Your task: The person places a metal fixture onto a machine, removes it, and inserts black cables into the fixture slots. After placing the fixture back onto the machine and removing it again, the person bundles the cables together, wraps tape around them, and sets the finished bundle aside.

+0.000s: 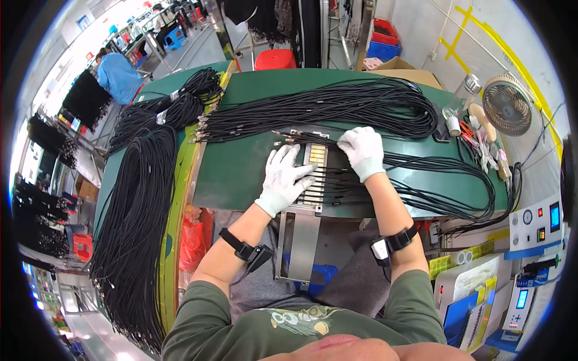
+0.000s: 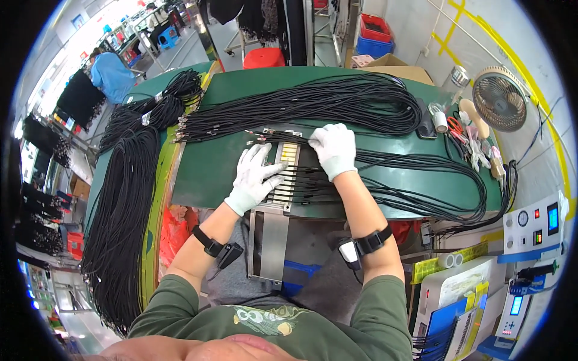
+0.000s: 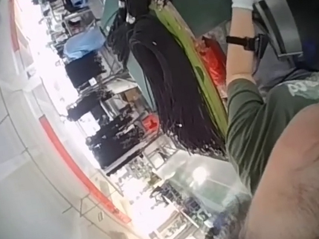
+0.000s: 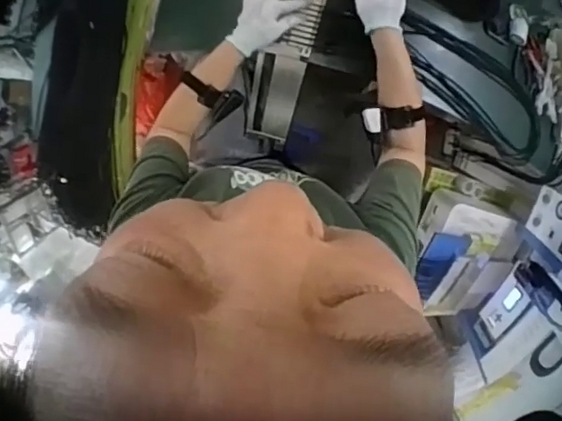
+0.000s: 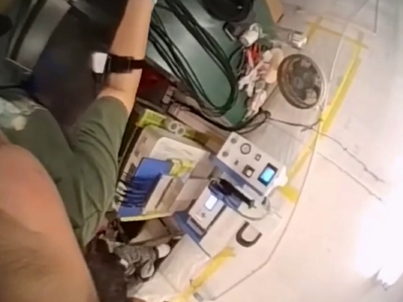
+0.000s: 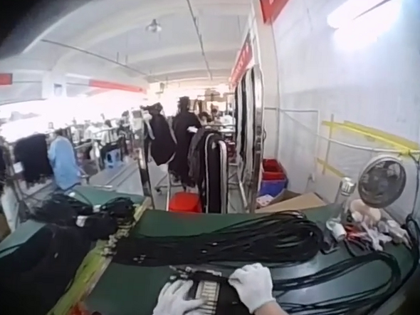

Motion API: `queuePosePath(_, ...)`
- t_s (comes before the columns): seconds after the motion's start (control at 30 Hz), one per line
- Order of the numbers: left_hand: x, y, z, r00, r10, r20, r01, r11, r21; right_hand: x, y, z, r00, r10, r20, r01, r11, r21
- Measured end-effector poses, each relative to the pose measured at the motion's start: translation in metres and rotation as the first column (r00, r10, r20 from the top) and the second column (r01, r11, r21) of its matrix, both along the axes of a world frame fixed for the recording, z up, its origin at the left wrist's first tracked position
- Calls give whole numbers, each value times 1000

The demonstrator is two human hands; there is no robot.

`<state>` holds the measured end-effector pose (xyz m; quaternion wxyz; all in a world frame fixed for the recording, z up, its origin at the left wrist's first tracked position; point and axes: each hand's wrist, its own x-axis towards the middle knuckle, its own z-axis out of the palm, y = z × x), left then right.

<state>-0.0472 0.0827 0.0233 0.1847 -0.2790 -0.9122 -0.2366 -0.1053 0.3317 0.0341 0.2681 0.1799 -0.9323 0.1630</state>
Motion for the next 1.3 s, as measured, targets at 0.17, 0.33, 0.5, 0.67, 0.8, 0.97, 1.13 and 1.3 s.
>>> queuePosePath(0.17, -9, -10, -15, 984, 175, 31, -174, 910, 378, 11, 18, 13, 983, 25, 184, 12, 980, -199)
queuePosePath(0.33, -17, -21, -24, 880, 474, 35, -448, 802, 396, 15, 26, 20, 952, 224, 210, -149, 935, -323)
queuePosePath(0.5, -15, -18, -18, 947, 270, 176, -322, 791, 521, 16, 20, 29, 941, 262, 215, -215, 952, -217)
queuePosePath(0.67, -9, -8, -4, 991, 20, -132, 42, 893, 448, 31, -29, 31, 892, 452, 0, -440, 870, -223)
queuePosePath(0.8, -5, -6, 4, 983, -42, -177, 118, 889, 442, 41, -56, 28, 879, 468, 92, -461, 883, -89)
queuePosePath(0.97, -2, -7, 3, 995, -51, -85, 82, 903, 422, 36, -38, 33, 866, 497, 55, -485, 862, -144)
queuePosePath(1.13, -4, -7, -7, 996, -86, 14, 63, 818, 572, 43, -50, 30, 922, 386, 20, -384, 921, -65)
queuePosePath(1.3, -4, -13, -12, 996, -88, 18, 69, 876, 478, 43, -64, 22, 888, 459, -32, -459, 879, -133)
